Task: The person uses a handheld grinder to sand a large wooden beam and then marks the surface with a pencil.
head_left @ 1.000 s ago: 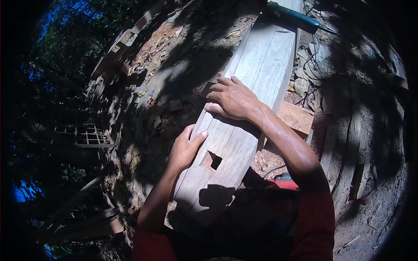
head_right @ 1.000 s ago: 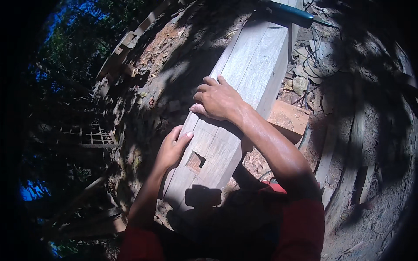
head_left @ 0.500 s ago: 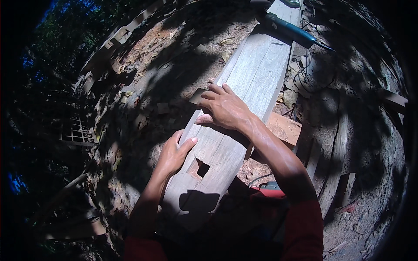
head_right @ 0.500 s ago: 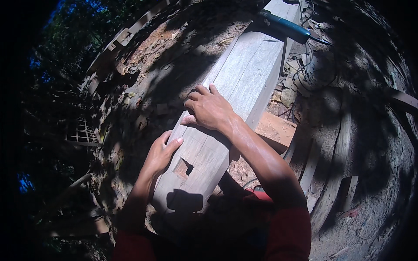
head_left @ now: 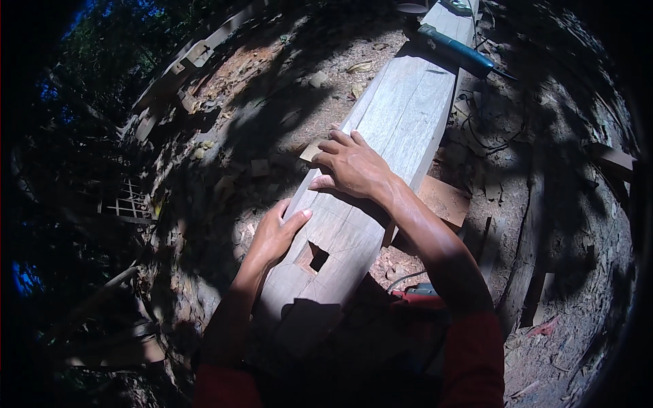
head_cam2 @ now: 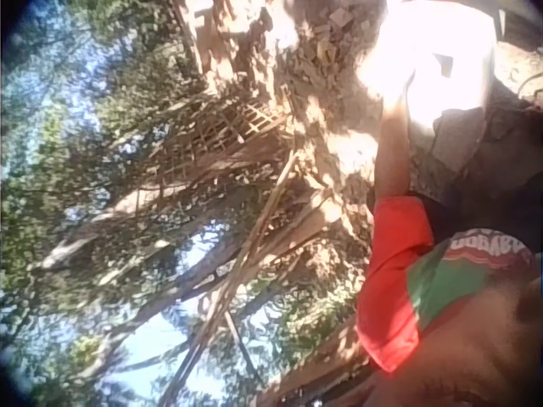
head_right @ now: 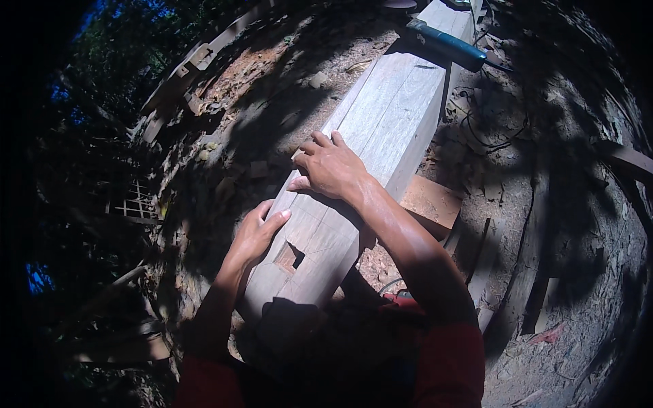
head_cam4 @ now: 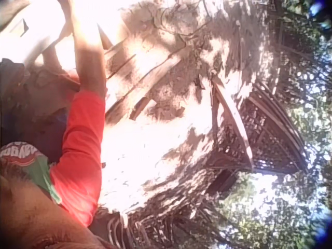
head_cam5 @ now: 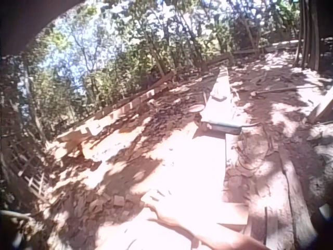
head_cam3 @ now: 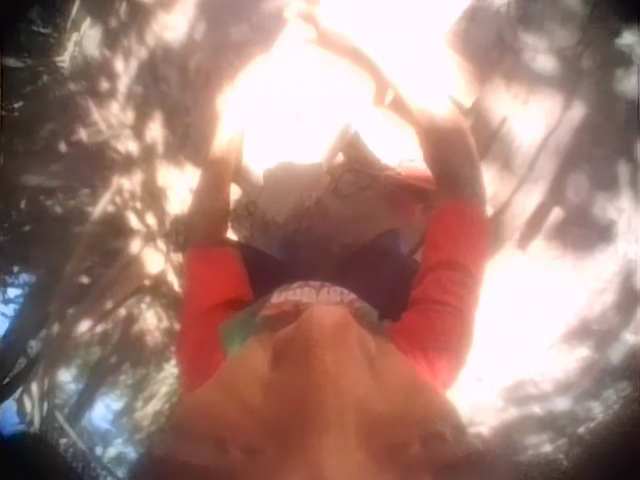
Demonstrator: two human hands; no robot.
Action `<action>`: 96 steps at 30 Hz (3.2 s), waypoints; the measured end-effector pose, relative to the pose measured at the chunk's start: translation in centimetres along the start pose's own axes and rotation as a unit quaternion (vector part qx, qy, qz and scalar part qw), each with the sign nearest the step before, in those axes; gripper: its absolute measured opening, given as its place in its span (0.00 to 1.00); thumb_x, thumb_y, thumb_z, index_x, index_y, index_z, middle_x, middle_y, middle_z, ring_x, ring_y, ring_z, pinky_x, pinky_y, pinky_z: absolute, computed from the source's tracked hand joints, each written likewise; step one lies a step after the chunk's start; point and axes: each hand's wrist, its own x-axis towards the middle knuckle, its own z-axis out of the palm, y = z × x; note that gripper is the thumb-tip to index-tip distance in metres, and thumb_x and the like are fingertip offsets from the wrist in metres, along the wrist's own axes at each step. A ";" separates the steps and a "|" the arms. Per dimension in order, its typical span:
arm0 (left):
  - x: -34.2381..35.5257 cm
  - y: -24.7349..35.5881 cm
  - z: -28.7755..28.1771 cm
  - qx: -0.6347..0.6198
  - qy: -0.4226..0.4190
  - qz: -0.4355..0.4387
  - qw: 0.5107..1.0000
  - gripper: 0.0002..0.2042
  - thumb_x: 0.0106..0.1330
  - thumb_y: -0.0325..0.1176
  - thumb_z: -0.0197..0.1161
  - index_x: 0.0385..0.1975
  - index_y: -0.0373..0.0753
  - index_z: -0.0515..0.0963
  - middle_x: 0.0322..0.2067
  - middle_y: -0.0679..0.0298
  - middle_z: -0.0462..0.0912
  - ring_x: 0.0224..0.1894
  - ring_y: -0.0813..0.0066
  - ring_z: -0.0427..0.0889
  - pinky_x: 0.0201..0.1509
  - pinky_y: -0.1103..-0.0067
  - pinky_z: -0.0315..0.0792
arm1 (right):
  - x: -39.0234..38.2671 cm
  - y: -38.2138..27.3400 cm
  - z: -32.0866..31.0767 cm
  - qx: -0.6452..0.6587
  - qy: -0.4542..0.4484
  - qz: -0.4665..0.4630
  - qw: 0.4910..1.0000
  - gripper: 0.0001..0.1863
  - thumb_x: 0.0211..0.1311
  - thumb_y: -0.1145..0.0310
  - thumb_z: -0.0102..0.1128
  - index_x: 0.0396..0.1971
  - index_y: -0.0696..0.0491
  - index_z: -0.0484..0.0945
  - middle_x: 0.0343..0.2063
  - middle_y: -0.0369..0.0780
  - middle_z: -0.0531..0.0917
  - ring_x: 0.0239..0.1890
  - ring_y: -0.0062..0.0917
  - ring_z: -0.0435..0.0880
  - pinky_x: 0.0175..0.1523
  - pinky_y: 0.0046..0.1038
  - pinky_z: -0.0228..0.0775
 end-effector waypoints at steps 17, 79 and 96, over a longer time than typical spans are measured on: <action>0.0 0.2 0.0 0.031 0.008 0.023 0.999 0.28 0.64 0.48 0.63 0.53 0.29 0.76 0.44 0.47 0.84 0.46 0.62 0.83 0.54 0.70 0.72 | 0.0 -0.2 -0.7 0.009 -0.028 0.017 0.999 0.33 0.56 0.34 0.56 0.50 0.45 0.82 0.57 0.39 0.77 0.69 0.41 0.63 0.71 0.47 0.53; 0.4 0.1 -0.1 -0.072 -0.035 -0.131 0.988 0.33 0.77 0.55 0.42 0.70 0.34 0.58 0.67 0.62 0.66 0.67 0.73 0.65 0.71 0.77 0.56 | 0.7 -0.2 0.1 0.005 0.128 0.070 0.989 0.29 0.60 0.42 0.61 0.46 0.53 0.84 0.45 0.46 0.84 0.59 0.39 0.75 0.65 0.45 0.63; 1.2 -2.7 -1.5 -0.061 -0.084 -0.056 0.993 0.28 0.79 0.50 0.39 0.53 0.26 0.74 0.50 0.55 0.80 0.54 0.68 0.75 0.62 0.75 0.64 | -0.2 -0.6 -2.2 0.020 0.239 0.310 0.920 0.29 0.57 0.53 0.67 0.52 0.59 0.76 0.56 0.51 0.73 0.63 0.52 0.66 0.70 0.56 0.49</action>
